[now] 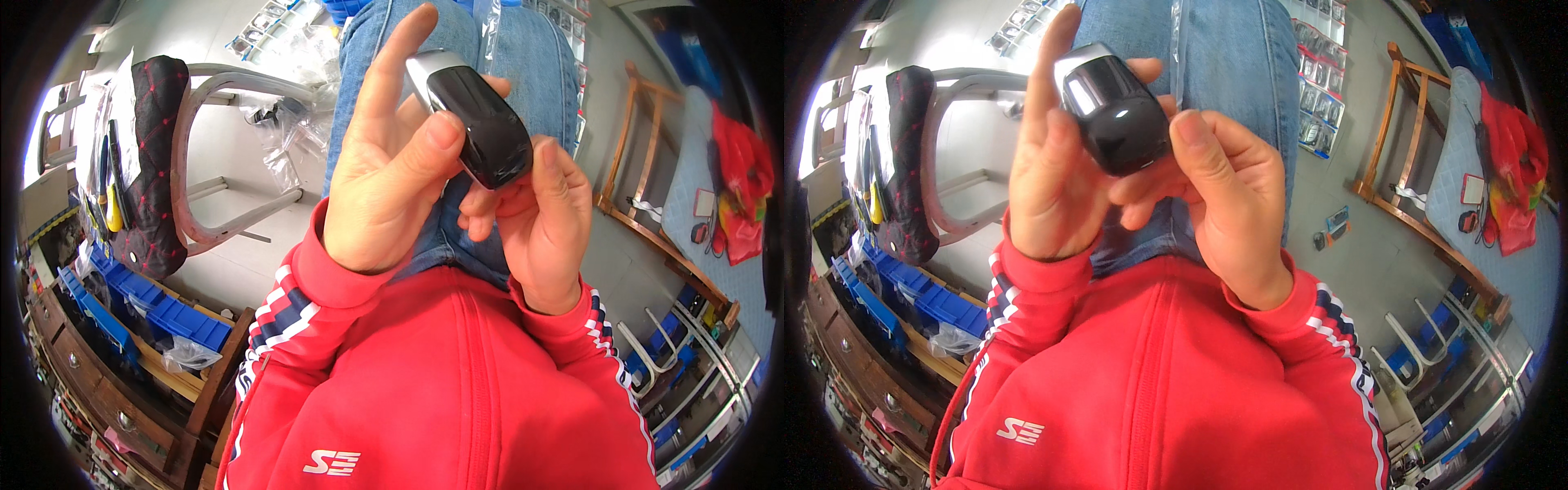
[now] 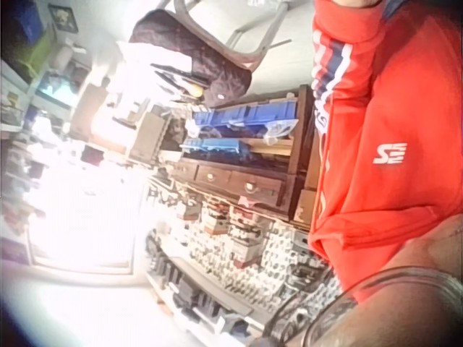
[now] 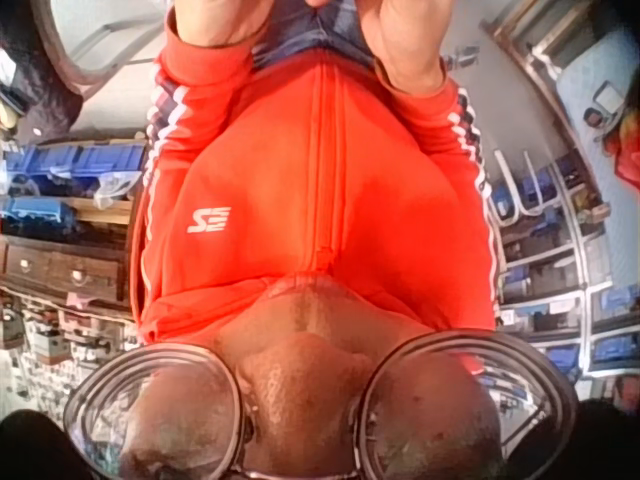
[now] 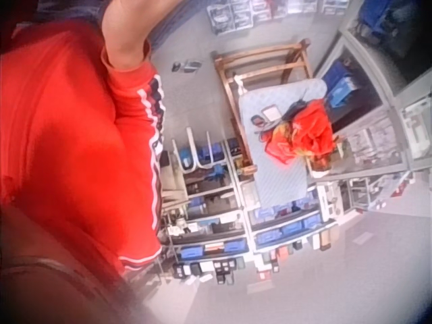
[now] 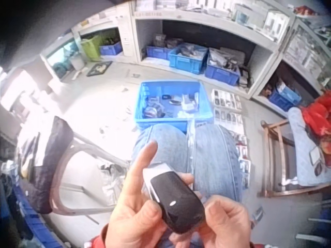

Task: The person opens a car key fob, uses a screwdriver and a yellow prying tool to separate the casing, and then reassembles it. They repeat this process with a second key fob, opening and closing each one before placing them back into storage.

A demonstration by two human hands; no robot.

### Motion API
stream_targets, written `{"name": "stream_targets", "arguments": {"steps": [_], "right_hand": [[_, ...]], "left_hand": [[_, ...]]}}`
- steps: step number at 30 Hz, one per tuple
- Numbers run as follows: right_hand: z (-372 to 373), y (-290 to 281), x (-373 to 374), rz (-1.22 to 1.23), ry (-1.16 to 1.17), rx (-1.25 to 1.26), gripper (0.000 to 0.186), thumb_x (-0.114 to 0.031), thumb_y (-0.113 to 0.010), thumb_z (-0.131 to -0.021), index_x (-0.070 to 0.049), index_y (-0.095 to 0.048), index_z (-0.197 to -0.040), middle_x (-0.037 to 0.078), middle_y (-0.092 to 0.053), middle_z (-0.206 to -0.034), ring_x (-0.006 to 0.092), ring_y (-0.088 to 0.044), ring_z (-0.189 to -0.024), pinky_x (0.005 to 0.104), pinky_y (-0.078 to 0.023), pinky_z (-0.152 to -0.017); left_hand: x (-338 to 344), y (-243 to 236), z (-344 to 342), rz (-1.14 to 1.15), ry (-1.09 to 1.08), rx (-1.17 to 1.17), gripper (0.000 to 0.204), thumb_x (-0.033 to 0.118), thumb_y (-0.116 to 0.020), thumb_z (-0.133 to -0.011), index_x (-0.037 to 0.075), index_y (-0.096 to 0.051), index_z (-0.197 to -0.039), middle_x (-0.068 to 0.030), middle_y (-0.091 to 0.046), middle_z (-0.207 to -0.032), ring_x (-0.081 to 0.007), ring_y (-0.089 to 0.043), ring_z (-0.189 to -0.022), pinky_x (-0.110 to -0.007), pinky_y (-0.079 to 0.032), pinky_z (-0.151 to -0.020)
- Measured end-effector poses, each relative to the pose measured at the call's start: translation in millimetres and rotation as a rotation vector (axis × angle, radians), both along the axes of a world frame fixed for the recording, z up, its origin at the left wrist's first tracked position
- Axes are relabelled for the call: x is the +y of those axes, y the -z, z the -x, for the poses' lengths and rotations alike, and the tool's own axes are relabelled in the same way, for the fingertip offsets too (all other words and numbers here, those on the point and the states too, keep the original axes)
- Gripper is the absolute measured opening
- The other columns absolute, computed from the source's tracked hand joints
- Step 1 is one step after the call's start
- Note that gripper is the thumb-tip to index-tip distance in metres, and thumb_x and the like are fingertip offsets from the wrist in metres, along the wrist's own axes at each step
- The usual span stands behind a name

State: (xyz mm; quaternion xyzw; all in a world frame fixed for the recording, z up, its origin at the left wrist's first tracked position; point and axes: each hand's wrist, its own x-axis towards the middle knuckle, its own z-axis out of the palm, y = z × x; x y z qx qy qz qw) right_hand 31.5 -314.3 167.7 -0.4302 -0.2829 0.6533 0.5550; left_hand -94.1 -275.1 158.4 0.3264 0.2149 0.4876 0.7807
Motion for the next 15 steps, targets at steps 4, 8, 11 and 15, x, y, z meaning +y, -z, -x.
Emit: {"name": "stream_targets", "arguments": {"steps": [4,8,11,15], "right_hand": [[1.3,-1.5,1.7,0.012,-0.004,0.008,0.04,-0.03,-0.031,-0.095,0.003,-0.051,-0.086,0.018,-0.059,-0.065,0.0185,-0.055,-0.046,0.0284,-0.048,-0.049],[2.9,-1.3,2.5,0.004,-0.029,0.004,0.041,-0.031,-0.03,-0.095,0.004,-0.051,-0.087,0.019,-0.059,-0.065,0.0188,-0.055,-0.046,0.0279,-0.048,-0.049],[2.5,-1.0,2.9,-0.007,-0.033,-0.001,0.042,-0.031,-0.031,-0.094,0.005,-0.052,-0.087,0.019,-0.059,-0.065,0.0192,-0.055,-0.046,0.0274,-0.048,-0.048],[0.6,-0.5,3.2,-0.055,-0.05,-0.027,0.043,-0.031,-0.031,-0.094,0.005,-0.052,-0.088,0.019,-0.06,-0.066,0.0196,-0.055,-0.047,0.0269,-0.047,-0.048]], "left_hand": [[3.2,1.4,0.3,0.042,0.043,-0.09,0.056,0.035,-0.039,-0.091,0.01,-0.015,-0.135,-0.02,-0.044,-0.119,-0.0275,-0.055,-0.098,-0.033,-0.05,-0.078],[4.9,6.2,0.6,0.083,0.07,-0.184,0.054,0.036,-0.036,-0.091,0.01,-0.015,-0.134,-0.0195,-0.045,-0.117,-0.0275,-0.055,-0.097,-0.033,-0.05,-0.077],[5.3,10.3,1.5,0.102,0.089,-0.25,0.053,0.037,-0.034,-0.092,0.011,-0.016,-0.134,-0.0191,-0.046,-0.116,-0.0275,-0.056,-0.096,-0.033,-0.051,-0.076],[6.5,14.9,2.1,0.113,0.118,-0.329,0.052,0.039,-0.032,-0.092,0.012,-0.016,-0.133,-0.0185,-0.047,-0.114,-0.0276,-0.056,-0.095,-0.033,-0.052,-0.074]]}}
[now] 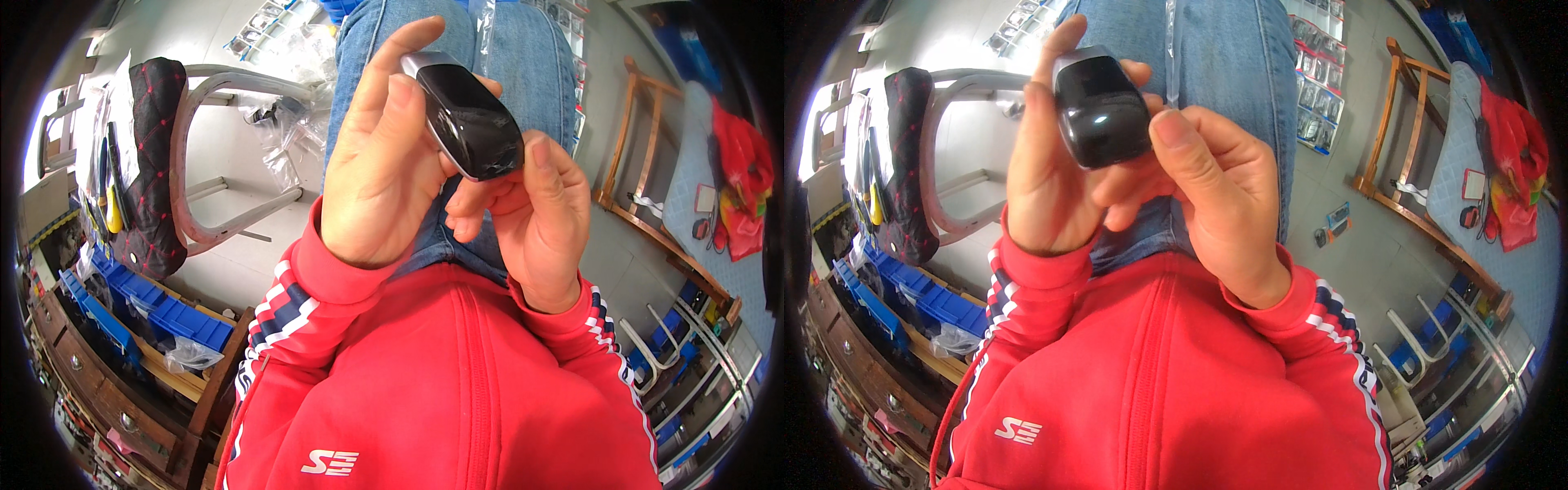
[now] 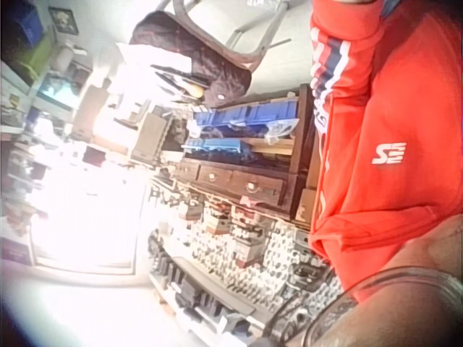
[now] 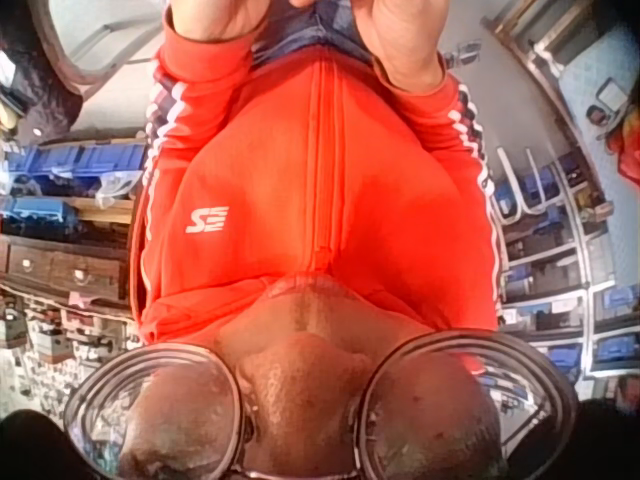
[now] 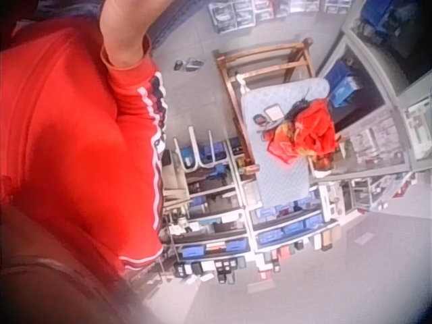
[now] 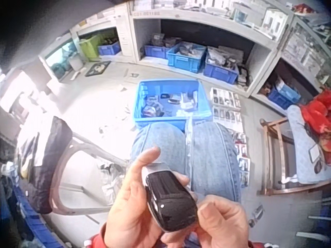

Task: The person opens a car key fob, uses a screwdriver and a yellow prying tool to separate the casing, and then reassembles it. They repeat this process with a second key fob, opening and closing each one before placing them back into storage.

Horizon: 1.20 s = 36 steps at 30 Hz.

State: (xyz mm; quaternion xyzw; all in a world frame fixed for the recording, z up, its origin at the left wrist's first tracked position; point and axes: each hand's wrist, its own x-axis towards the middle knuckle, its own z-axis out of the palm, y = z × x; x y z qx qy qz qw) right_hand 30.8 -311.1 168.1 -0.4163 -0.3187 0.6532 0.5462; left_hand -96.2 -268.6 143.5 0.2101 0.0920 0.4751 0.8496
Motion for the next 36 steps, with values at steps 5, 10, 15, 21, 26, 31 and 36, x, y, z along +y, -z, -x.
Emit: {"name": "stream_targets", "arguments": {"steps": [5,10,15,21,26,31,36], "right_hand": [[0.2,0.1,0.8,-0.039,-0.006,-0.022,0.043,-0.032,-0.032,-0.094,0.006,-0.053,-0.088,0.019,-0.06,-0.066,0.0198,-0.056,-0.048,0.0273,-0.047,-0.048],[1.3,0.0,3.0,0.024,-0.018,0.022,0.044,-0.032,-0.031,-0.094,0.006,-0.052,-0.088,0.02,-0.06,-0.069,0.0205,-0.056,-0.05,0.0294,-0.049,-0.051],[0.9,2.2,3.0,0.036,-0.051,0.034,0.046,-0.036,-0.038,-0.091,0.008,-0.048,-0.1,0.021,-0.06,-0.079,0.0223,-0.058,-0.054,0.0314,-0.051,-0.053],[-2.0,-2.1,1.8,0.142,0.024,0.012,0.029,-0.02,-0.051,-0.085,0.006,-0.048,-0.097,0.018,-0.06,-0.084,0.0223,-0.062,-0.068,0.031,-0.052,-0.056],[-3.3,-5.4,18.6,-0.105,-0.179,-0.21,0.024,-0.02,-0.051,-0.085,0.004,-0.05,-0.087,0.014,-0.06,-0.077,0.017,-0.058,-0.062,0.0262,-0.048,-0.057],[6.2,12.3,51.5,-0.115,-0.462,-0.559,0.008,-0.003,-0.056,-0.081,0.005,-0.056,-0.084,0.006,-0.059,-0.068,0.0103,-0.057,-0.06,0.0199,-0.043,-0.055],[45.4,20.9,89.9,-0.573,-0.418,-0.83,0.009,-0.001,-0.06,-0.076,0.001,-0.059,-0.085,0.009,-0.058,-0.068,0.0128,-0.056,-0.057,0.0231,-0.041,-0.052]], "left_hand": [[-1.9,0.2,-0.7,0.051,-0.043,0.057,0.049,0.04,-0.028,-0.093,0.013,-0.018,-0.132,-0.0176,-0.049,-0.112,-0.0275,-0.057,-0.093,-0.034,-0.053,-0.072],[-0.2,-1.5,1.1,0.039,-0.11,0.192,0.047,0.04,-0.027,-0.093,0.016,-0.02,-0.132,-0.0177,-0.05,-0.111,-0.0272,-0.057,-0.093,-0.034,-0.053,-0.072],[-1.4,-4.1,2.5,0.029,-0.153,0.285,0.046,0.039,-0.029,-0.093,0.016,-0.02,-0.132,-0.0181,-0.05,-0.11,-0.0272,-0.058,-0.09,-0.032,-0.054,-0.065],[-4.6,-8.5,8.0,0.071,-0.209,0.276,0.04,0.014,-0.048,-0.087,0.005,-0.037,-0.124,-0.0168,-0.053,-0.108,-0.0197,-0.056,-0.09,-0.03,-0.048,-0.072],[-6.8,-8.4,36.1,-0.256,-0.192,0.401,0.049,-0.001,-0.058,-0.078,-0.002,-0.04,-0.124,-0.009,-0.054,-0.104,-0.0137,-0.053,-0.093,-0.026,-0.043,-0.079],[-3.2,18.4,62.3,-0.477,-0.127,0.954,0.048,0.006,-0.065,-0.075,0.002,-0.047,-0.119,-0.0092,-0.061,-0.089,-0.011,-0.059,-0.074,-0.025,-0.047,-0.067],[-9.0,44.2,79.7,-0.203,-0.324,0.874,0.037,0.006,-0.063,-0.078,0.002,-0.046,-0.11,-0.0094,-0.057,-0.089,-0.015,-0.06,-0.072,-0.026,-0.048,-0.066]]}}
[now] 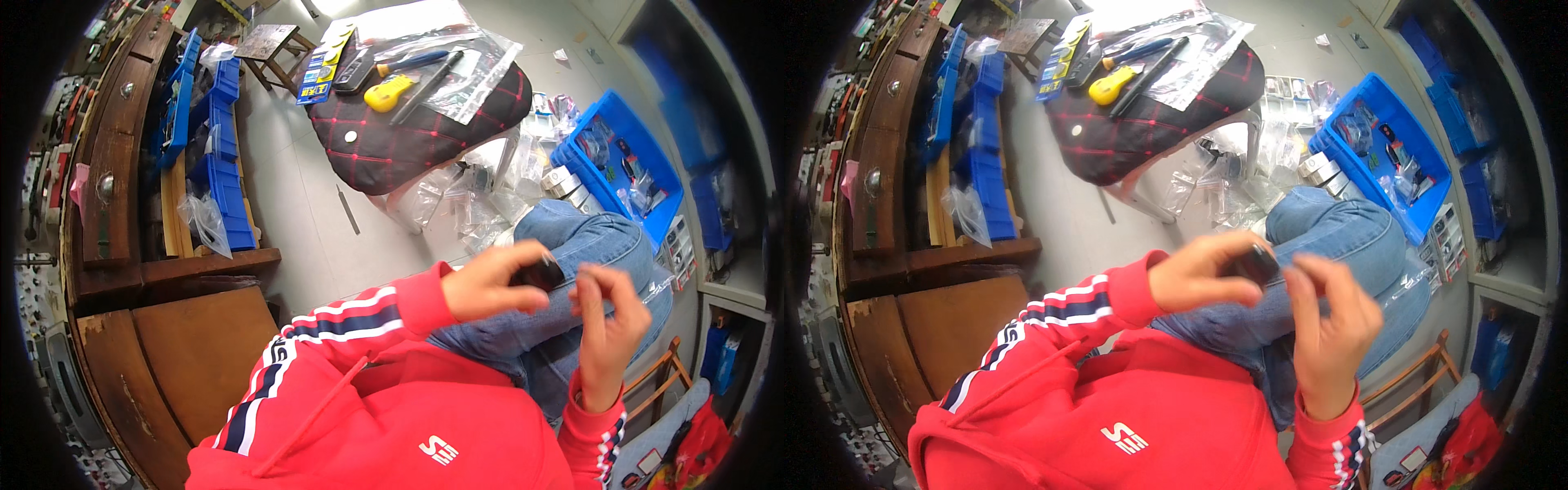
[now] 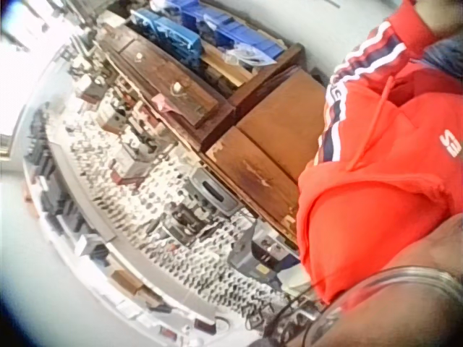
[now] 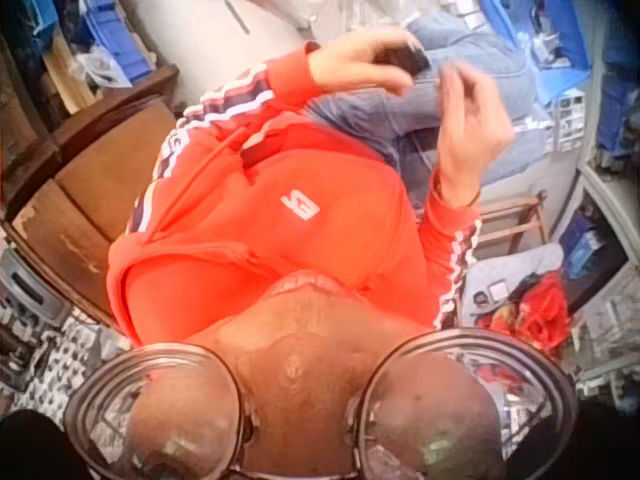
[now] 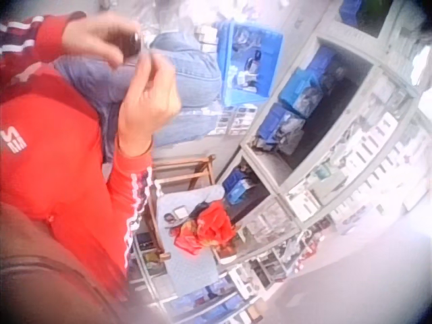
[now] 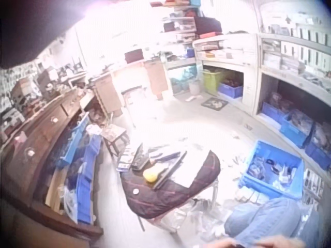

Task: The person opens a car key fob, uses a screwdriver and a yellow prying tool to separate the casing, and then reassembles it. They repeat this process with a second key fob, opening and closing each one before placing them back into storage.

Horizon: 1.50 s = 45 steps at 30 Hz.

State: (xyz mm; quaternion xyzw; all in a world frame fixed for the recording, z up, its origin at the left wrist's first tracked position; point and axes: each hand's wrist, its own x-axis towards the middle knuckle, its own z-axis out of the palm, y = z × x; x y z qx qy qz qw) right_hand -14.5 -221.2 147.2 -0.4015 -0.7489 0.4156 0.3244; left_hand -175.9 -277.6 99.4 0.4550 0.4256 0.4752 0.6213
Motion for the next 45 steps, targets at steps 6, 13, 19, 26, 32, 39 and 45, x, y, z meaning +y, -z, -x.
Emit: {"name": "stream_targets", "arguments": {"steps": [6,13,19,26,32,39,45], "right_hand": [[149.1,-1.5,46.0,-0.719,-0.351,0.101,0.016,-0.008,-0.059,-0.069,-0.006,-0.059,-0.085,0.009,-0.056,-0.076,0.0223,-0.057,-0.07,0.0304,-0.047,-0.053],[238.1,20.2,49.3,-1.014,-0.276,-0.218,0.008,-0.011,-0.06,-0.064,-0.01,-0.059,-0.072,0.006,-0.054,-0.077,0.0204,-0.056,-0.073,0.0296,-0.048,-0.053],[238.2,34.8,60.2,-1.025,-0.189,-0.258,0.012,-0.012,-0.058,-0.066,-0.012,-0.056,-0.078,0.005,-0.057,-0.082,0.0188,-0.057,-0.07,0.031,-0.045,-0.054],[230.9,21.4,89.1,-1.013,-0.227,-0.05,0.01,-0.01,-0.057,-0.066,-0.01,-0.059,-0.076,0.006,-0.058,-0.078,0.0209,-0.058,-0.075,0.0331,-0.044,-0.058],[243.7,18.1,131.1,-0.994,-0.425,-0.358,0.007,-0.009,-0.055,-0.068,-0.004,-0.06,-0.069,0.016,-0.059,-0.067,0.0305,-0.06,-0.064,0.0391,-0.048,-0.058],[232.0,-17.6,128.9,-0.968,-0.433,0.158,0.013,0.001,-0.056,-0.065,-0.004,-0.059,-0.076,0.012,-0.057,-0.066,0.0233,-0.059,-0.059,0.0315,-0.047,-0.053],[104.8,-43.5,109.5,-0.347,-0.355,0.613,0.021,-0.011,-0.054,-0.079,-0.001,-0.054,-0.098,0.011,-0.054,-0.092,0.0167,-0.056,-0.078,0.0278,-0.045,-0.066]], "left_hand": [[-20.5,-8.0,55.2,-0.124,-0.798,-0.189,0.027,0.005,-0.055,-0.082,0.006,-0.037,-0.102,-0.0096,-0.054,-0.082,-0.014,-0.053,-0.055,-0.025,-0.045,-0.044],[-38.9,-8.0,95.2,-0.183,-1.122,0.233,0.028,-0.002,-0.065,-0.072,0.005,-0.045,-0.089,-0.0002,-0.054,-0.068,-0.0058,-0.048,-0.053,-0.019,-0.039,-0.045],[-11.1,4.0,101.6,-0.246,-1.149,0.176,0.027,-0.004,-0.063,-0.073,0.004,-0.044,-0.09,-0.0004,-0.054,-0.066,-0.0053,-0.048,-0.052,-0.018,-0.038,-0.048],[-2.8,-0.9,101.9,-0.27,-1.126,0.164,0.027,-0.007,-0.062,-0.072,0.003,-0.043,-0.09,-0.002,-0.054,-0.065,-0.0055,-0.047,-0.05,-0.018,-0.037,-0.045],[4.6,-10.0,96.0,-0.299,-0.971,0.118,0.029,-0.005,-0.066,-0.07,0.003,-0.044,-0.087,-0.0012,-0.053,-0.065,-0.005,-0.049,-0.056,-0.018,-0.039,-0.05],[8.0,-18.3,83.5,-0.247,-0.85,0.115,0.027,-0.003,-0.067,-0.07,0.001,-0.045,-0.085,-0.0012,-0.052,-0.066,-0.0047,-0.05,-0.059,-0.018,-0.04,-0.051],[14.1,-10.2,63.2,-0.198,-0.68,-0.016,0.023,0.0,-0.067,-0.07,0.002,-0.046,-0.081,0.0011,-0.05,-0.063,-0.0033,-0.048,-0.057,-0.018,-0.038,-0.049]]}}
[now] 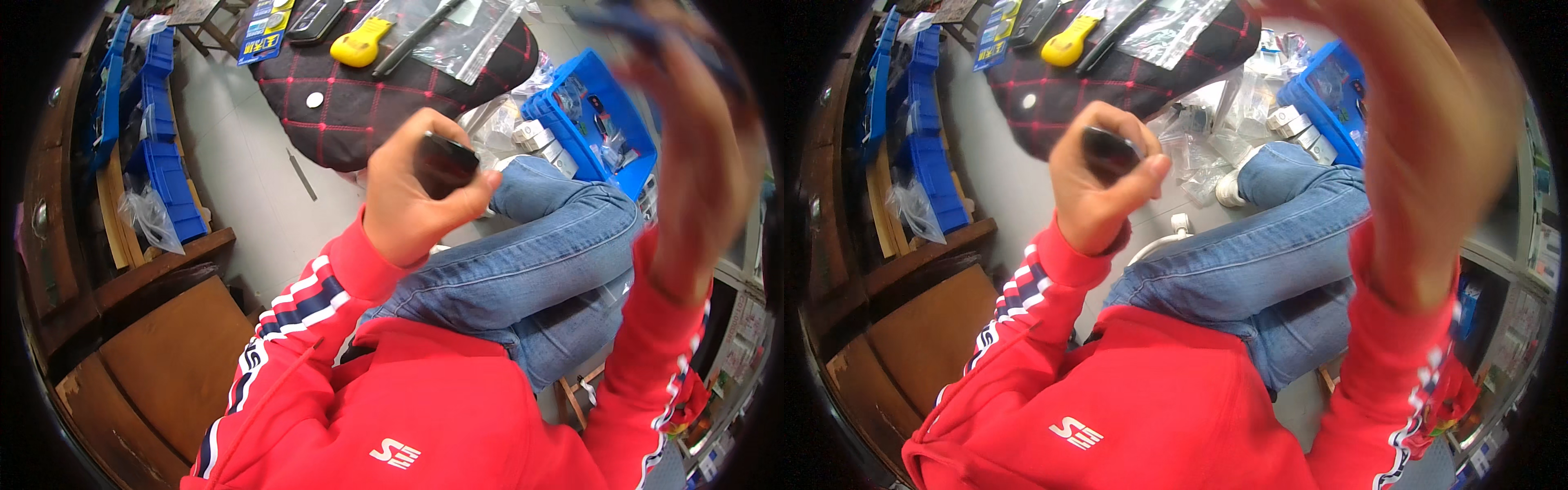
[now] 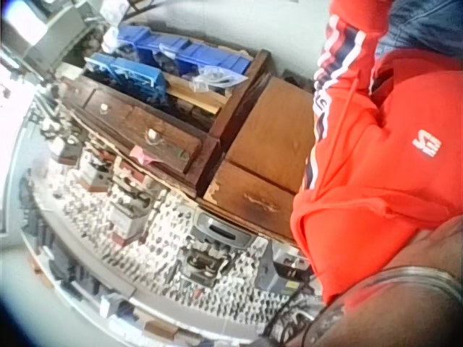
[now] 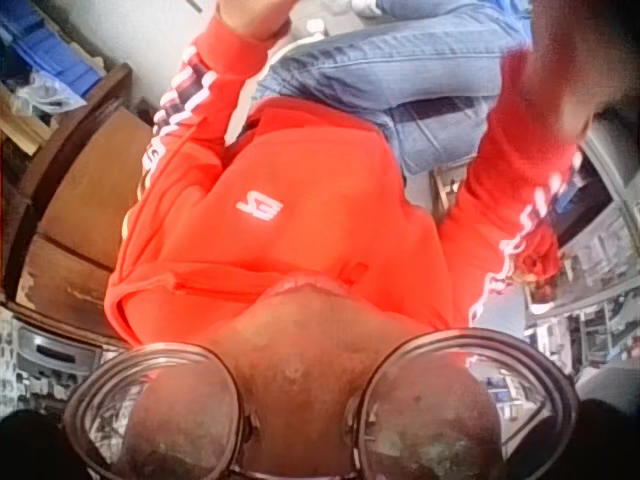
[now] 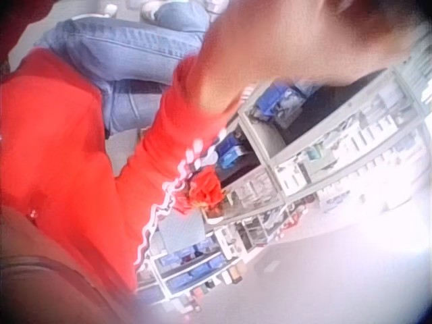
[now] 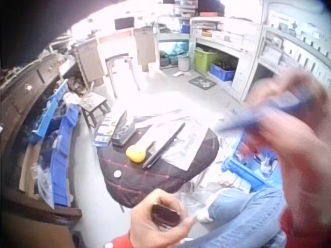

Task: The person opens a car key fob, uses a screwdriver and a yellow prying tool to separate the casing, and then reassembles it. They repeat this process with a second key fob, opening and closing each one before placing them back into storage.

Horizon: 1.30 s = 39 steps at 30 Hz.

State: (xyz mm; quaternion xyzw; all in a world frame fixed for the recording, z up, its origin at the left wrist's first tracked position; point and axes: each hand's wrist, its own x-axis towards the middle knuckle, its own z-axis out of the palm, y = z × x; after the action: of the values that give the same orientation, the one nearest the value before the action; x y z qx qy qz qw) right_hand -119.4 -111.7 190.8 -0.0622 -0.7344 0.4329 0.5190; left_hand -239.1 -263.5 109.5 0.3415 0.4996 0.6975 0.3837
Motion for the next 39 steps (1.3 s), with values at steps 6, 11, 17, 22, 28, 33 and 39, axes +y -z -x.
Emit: {"name": "stream_targets", "arguments": {"steps": [6,11,17,22,28,33,39], "right_hand": [[-105.9,15.0,-47.9,0.628,0.081,-0.142,0.033,-0.015,-0.058,-0.08,-0.001,-0.045,-0.107,0.019,-0.048,-0.105,0.0179,-0.056,-0.082,0.0259,-0.054,-0.064],[-146.9,30.6,-65.2,0.744,0.262,-0.157,0.038,-0.006,-0.061,-0.075,0.001,-0.047,-0.11,0.015,-0.054,-0.098,0.0104,-0.053,-0.067,0.0174,-0.045,-0.051],[-218.1,0.7,-111.7,0.434,0.407,-0.674,0.021,0.0,-0.058,-0.076,0.003,-0.061,-0.097,0.01,-0.06,-0.081,0.0141,-0.055,-0.064,0.0217,-0.041,-0.057],[-253.2,-12.3,-168.2,0.326,0.522,-0.728,0.019,0.0,-0.057,-0.076,0.003,-0.059,-0.095,0.009,-0.058,-0.083,0.0107,-0.054,-0.064,0.0193,-0.043,-0.059],[-267.4,-7.6,-182.6,0.168,0.556,-0.855,0.024,0.006,-0.061,-0.067,0.002,-0.06,-0.091,0.009,-0.057,-0.08,0.0147,-0.053,-0.069,0.0222,-0.04,-0.063],[-254.8,-3.8,-180.1,0.048,0.518,-0.909,0.027,0.007,-0.064,-0.06,0.002,-0.062,-0.087,0.01,-0.056,-0.078,0.0165,-0.053,-0.07,0.023,-0.039,-0.061],[-245.1,-11.3,-190.9,0.111,0.615,-1.038,0.027,0.008,-0.063,-0.059,0.003,-0.063,-0.086,0.009,-0.055,-0.076,0.0151,-0.051,-0.066,0.0215,-0.037,-0.055]], "left_hand": [[13.6,2.2,-22.3,0.081,0.157,0.25,0.024,-0.007,-0.064,-0.069,0.003,-0.045,-0.08,-0.0027,-0.053,-0.07,-0.0047,-0.049,-0.06,-0.019,-0.04,-0.055],[36.0,-6.9,-54.6,0.02,0.235,0.482,0.028,0.003,-0.074,-0.064,0.004,-0.049,-0.075,-0.0001,-0.051,-0.065,-0.0039,-0.047,-0.055,-0.019,-0.038,-0.05],[34.2,-18.7,-138.2,0.086,0.477,0.456,0.024,0.005,-0.071,-0.062,0.003,-0.05,-0.074,-0.0044,-0.052,-0.061,-0.0076,-0.052,-0.054,-0.022,-0.042,-0.051],[3.3,-29.2,-175.3,0.044,0.621,0.511,0.022,0.0,-0.068,-0.062,0.003,-0.05,-0.073,-0.0006,-0.051,-0.066,-0.0047,-0.047,-0.058,-0.019,-0.039,-0.053],[-18.0,-19.0,-189.4,0.222,0.781,0.312,0.023,-0.004,-0.066,-0.061,0.003,-0.046,-0.069,-0.0002,-0.051,-0.063,-0.0054,-0.045,-0.057,-0.019,-0.035,-0.052],[-21.6,-11.4,-177.0,0.3,0.903,0.192,0.023,-0.003,-0.066,-0.061,0.003,-0.046,-0.07,-0.0005,-0.051,-0.063,-0.005,-0.044,-0.056,-0.019,-0.035,-0.051],[-25.2,-4.8,-176.0,0.288,0.939,0.232,0.023,0.0,-0.067,-0.061,0.003,-0.047,-0.071,0.0004,-0.051,-0.062,-0.0045,-0.045,-0.057,-0.019,-0.035,-0.051]]}}
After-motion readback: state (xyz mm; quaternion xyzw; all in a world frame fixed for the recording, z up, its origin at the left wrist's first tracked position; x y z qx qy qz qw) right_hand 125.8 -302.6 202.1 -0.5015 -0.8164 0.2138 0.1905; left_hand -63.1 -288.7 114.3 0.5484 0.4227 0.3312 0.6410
